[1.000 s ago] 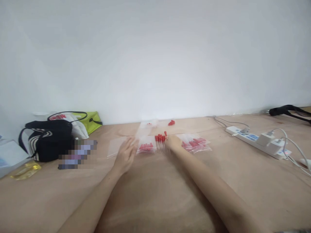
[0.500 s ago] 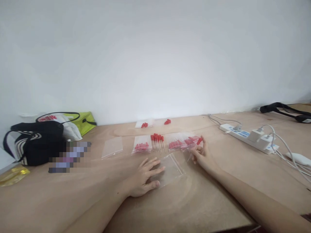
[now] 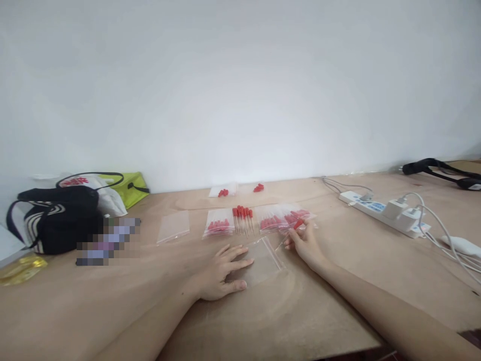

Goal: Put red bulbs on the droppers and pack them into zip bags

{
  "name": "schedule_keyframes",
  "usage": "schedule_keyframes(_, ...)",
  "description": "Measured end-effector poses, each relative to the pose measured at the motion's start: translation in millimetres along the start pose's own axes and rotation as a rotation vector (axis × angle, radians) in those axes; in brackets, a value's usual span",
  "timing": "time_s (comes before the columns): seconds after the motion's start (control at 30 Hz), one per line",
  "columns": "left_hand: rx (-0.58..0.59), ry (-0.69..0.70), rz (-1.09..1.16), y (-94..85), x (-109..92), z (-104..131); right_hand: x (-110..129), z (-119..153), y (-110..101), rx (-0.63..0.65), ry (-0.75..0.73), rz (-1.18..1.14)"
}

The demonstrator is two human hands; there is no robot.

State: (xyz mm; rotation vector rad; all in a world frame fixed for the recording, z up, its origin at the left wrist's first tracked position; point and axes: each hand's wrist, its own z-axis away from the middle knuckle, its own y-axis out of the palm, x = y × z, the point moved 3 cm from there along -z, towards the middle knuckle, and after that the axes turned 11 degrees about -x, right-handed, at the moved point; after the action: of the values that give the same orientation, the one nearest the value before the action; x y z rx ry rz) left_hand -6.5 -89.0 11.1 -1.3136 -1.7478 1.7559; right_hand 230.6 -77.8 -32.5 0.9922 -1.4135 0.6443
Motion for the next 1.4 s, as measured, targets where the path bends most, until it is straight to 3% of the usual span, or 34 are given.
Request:
schedule_keyframes(0.27, 0.031, -0.011, -0.046, 0.6, 0.7, -0.1, 6.4, 8.9, 8.0, 0.053, 0.056, -0.067)
schedule_keyframes(0.47, 0.046, -0.005, -0.028, 0.0, 0.3, -1.1, 8.9, 16.8, 13.1, 0.148, 0.177, -0.100)
schedule_keyframes(0.8, 0.042, -0.001, 0.047, 0.0, 2.4, -2.5, 19.8, 21.3, 12.2, 0.642, 0.109, 0.061)
schedule_keyframes(0.93, 0.046, 0.008, 0.054, 0.3, 2.4, -3.9, 15.0, 23.3, 17.3, 0.755, 0.123, 0.003)
schedule_keyframes(1.1, 0.013, -0.006, 0.092, -3.1, 9.9, -3.3, 6.7, 18.0, 19.4, 0.769, 0.104, 0.079)
schedule_keyframes(1.2, 0.003, -0.017, 0.102, -4.6, 17.8, -1.4, 8.7, 13.2, 16.4, 0.744, -0.005, 0.211)
schedule_keyframes(1.4, -0.022, -0.061, 0.117, -4.0, 21.8, 0.8, 24.7, 18.8, 12.9, 0.789, -0.438, 0.513)
